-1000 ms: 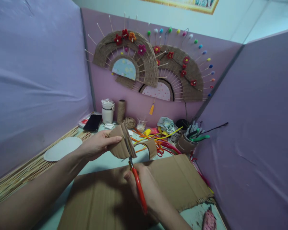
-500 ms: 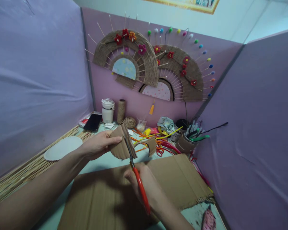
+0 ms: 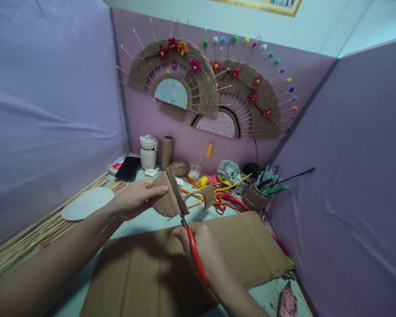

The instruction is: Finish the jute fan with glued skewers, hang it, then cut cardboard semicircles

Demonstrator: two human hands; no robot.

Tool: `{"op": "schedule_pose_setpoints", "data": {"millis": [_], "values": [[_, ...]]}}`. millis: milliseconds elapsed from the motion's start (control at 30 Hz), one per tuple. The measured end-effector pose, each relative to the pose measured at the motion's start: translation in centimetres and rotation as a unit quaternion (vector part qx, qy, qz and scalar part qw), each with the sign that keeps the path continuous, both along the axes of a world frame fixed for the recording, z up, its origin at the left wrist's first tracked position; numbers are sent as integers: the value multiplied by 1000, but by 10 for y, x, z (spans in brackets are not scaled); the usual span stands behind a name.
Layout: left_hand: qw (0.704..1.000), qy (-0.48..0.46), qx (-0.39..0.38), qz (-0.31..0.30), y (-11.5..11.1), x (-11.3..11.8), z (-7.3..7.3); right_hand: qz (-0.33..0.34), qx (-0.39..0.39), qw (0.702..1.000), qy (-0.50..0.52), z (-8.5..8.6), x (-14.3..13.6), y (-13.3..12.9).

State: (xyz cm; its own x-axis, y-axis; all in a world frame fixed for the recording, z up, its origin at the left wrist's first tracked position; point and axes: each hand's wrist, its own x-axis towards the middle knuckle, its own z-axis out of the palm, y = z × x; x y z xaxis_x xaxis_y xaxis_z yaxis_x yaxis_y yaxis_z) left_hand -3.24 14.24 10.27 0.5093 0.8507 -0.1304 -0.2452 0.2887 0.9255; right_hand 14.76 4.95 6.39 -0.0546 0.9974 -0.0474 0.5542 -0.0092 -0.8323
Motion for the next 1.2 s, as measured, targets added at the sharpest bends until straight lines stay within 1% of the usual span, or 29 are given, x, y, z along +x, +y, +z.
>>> {"op": "schedule_pose_setpoints", "data": {"millis": [100, 200, 267, 400, 600, 800, 967, 1200], "values": [[1000, 2, 4, 14, 1, -1, 1, -6, -1, 1000, 19, -3, -1, 1], [999, 7, 27, 44, 5, -2, 1, 1, -8, 999, 32, -5, -2, 2], [998, 15, 46, 52, 8, -4, 1, 4, 1, 1000, 24, -4, -2, 1], [996, 39, 65, 40, 9, -5, -1, 13, 22, 1000, -7, 1, -3, -2], [997, 55, 53, -19, -3, 5, -4, 16, 17, 1000, -5, -1, 0, -7], [997, 52, 51, -13, -4, 7, -4, 11, -5, 1000, -11, 1, 1, -8], [998, 49, 46, -11, -4, 6, -5, -12, 1, 1000, 3, 2, -1, -9], [998, 44, 37, -3, -4, 6, -4, -30, 4, 1000, -2, -2, 1, -2]]}}
